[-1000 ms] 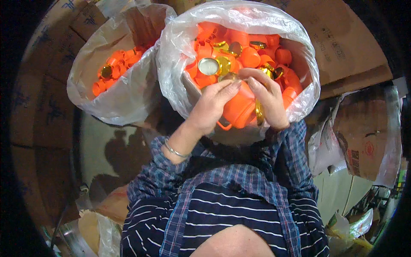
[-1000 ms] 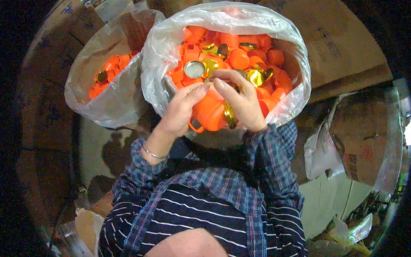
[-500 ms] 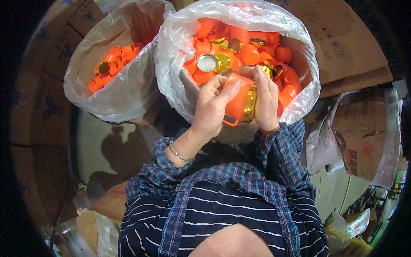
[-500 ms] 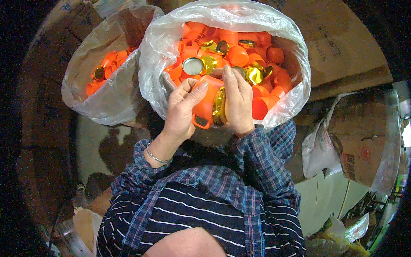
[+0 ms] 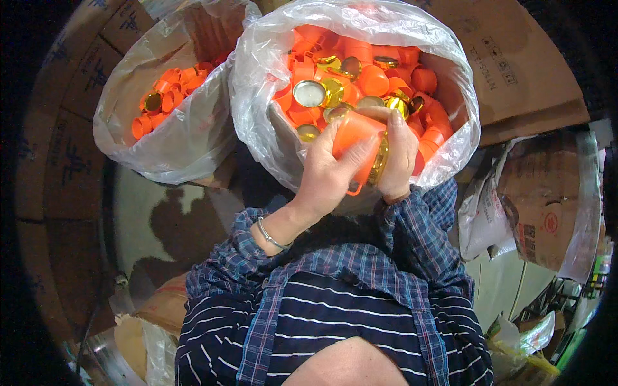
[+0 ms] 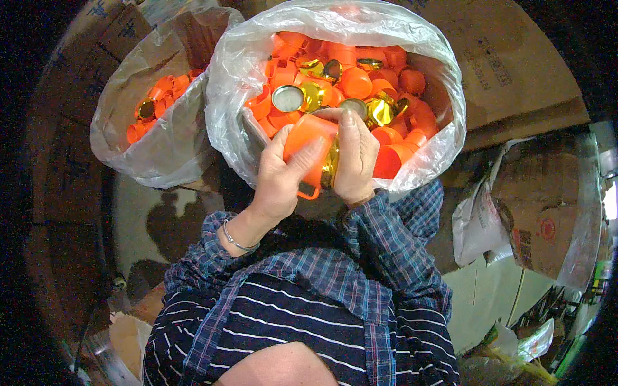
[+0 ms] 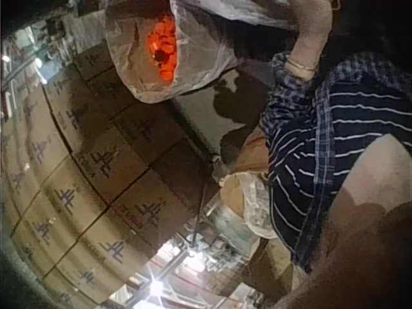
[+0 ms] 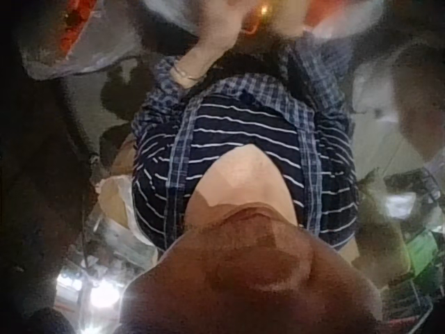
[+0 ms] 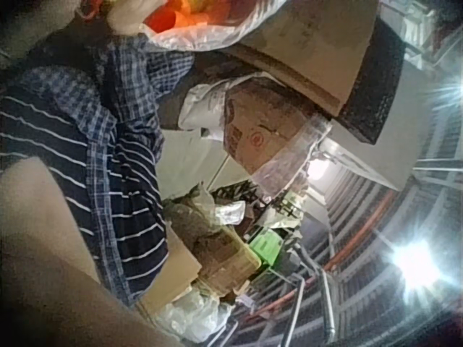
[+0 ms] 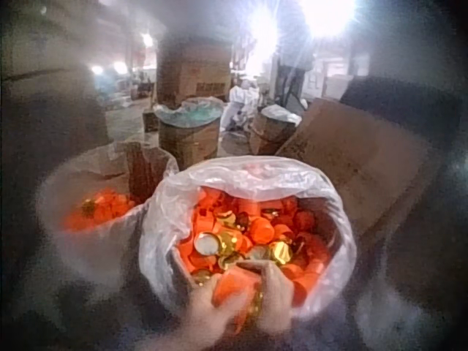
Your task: The person repeatedly picks orange plastic caps and gold lids from a large bag, aligns them, and presses them together by hand. The assembled units are placed into a second bag. The process continues throughout the clip with no other tools or objects handled.
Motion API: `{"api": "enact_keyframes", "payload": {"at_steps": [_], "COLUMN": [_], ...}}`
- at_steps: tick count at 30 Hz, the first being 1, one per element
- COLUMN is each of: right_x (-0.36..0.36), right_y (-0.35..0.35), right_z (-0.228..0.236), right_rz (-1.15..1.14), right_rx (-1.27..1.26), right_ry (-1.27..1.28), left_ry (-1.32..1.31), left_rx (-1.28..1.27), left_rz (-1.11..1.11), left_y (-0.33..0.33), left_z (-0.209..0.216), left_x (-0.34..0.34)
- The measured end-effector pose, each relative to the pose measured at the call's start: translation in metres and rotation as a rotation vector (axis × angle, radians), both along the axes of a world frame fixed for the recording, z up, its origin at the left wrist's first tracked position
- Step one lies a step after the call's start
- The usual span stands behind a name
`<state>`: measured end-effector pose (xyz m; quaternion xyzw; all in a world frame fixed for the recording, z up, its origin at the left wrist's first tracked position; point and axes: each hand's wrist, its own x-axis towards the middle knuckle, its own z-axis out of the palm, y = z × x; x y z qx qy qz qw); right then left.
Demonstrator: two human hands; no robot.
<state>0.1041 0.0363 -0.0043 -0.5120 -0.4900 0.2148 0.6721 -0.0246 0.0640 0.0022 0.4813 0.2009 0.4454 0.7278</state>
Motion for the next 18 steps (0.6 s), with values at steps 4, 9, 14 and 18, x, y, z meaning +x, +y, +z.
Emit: {"api": "enact_keyframes", "payload": {"at_steps": [4,9,14,18], "right_x": [-0.001,0.0,0.003,0.007], "right_y": [0.003,-0.003,-0.001,0.002], "right_z": [-0.004,0.001,0.007,0.006], "right_rz": [0.115,0.44,0.315,0.291], "right_rx": [-0.066,-0.213,-0.171,-0.352], "right_ry": [0.331,0.936,0.63,0.528], "left_ry": [0.185,0.179,0.117,0.152], "left_rx": [0.255,0.464,0.449,0.213], "left_rz": [0.041,0.072,0.094,0.062], "left_y": [0.001,0.01,0.015,0.016], "left_z": [-0.002,-0.01,-0.017,-0.009], "left_x": [-0.009,-0.024,-0.023,-0.021]}}
